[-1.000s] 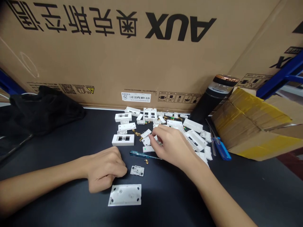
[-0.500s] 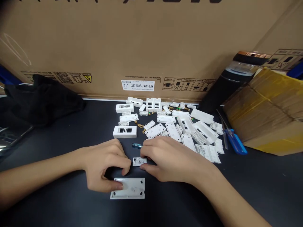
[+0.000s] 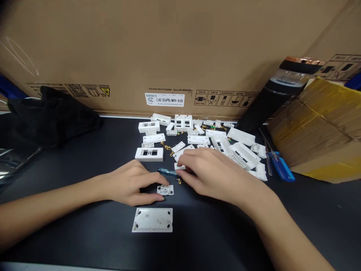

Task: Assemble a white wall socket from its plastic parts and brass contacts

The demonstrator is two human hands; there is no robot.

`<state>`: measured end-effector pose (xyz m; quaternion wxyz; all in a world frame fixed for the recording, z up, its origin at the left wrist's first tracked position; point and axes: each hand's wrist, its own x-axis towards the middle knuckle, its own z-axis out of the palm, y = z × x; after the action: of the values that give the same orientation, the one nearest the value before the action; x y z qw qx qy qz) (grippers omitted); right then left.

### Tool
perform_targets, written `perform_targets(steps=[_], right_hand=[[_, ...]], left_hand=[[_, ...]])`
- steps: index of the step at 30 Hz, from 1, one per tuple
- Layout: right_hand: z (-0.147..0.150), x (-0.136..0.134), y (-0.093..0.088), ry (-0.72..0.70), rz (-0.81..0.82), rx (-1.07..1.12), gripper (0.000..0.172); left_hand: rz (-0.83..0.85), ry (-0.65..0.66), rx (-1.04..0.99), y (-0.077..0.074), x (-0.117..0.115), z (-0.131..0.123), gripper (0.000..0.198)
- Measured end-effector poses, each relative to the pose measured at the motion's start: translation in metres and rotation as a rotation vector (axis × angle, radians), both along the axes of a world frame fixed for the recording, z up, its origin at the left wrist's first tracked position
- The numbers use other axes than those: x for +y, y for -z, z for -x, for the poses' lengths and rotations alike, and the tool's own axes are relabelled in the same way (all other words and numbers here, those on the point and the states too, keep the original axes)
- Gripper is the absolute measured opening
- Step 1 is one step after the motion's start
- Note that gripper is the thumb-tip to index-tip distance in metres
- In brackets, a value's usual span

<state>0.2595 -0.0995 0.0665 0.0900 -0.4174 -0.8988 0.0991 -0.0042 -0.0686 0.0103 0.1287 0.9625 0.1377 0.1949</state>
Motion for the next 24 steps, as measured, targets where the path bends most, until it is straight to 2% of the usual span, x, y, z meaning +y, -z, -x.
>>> perform_targets(steps=[3,8,13,20,24], right_hand=[[-0.007,0.005,0.000,0.048,-0.017,-0.038,0.019],[-0.010,0.006,-0.005,0.075,0.073,-0.106,0.022],[-0.017,0.009,-0.008,0.105,-0.009,-0.095,0.022],[-0.004,0.009,0.003,0.069,0.012,-0.117,0.017],[0.004,0.010,0.013,0.096,-0.064,-0.121,0.026]], left_hand=[[0.010,0.010,0.005,0.000,0.000,0.000,0.026],[0.067,0.000,0.021,-0.001,-0.001,0.000,0.021],[0.088,-0.016,0.037,-0.003,-0.002,0.000,0.017],[0.087,-0.019,0.039,-0.001,-0.002,0.000,0.017],[0.075,-0.009,0.038,-0.001,-0.001,0.000,0.017]])
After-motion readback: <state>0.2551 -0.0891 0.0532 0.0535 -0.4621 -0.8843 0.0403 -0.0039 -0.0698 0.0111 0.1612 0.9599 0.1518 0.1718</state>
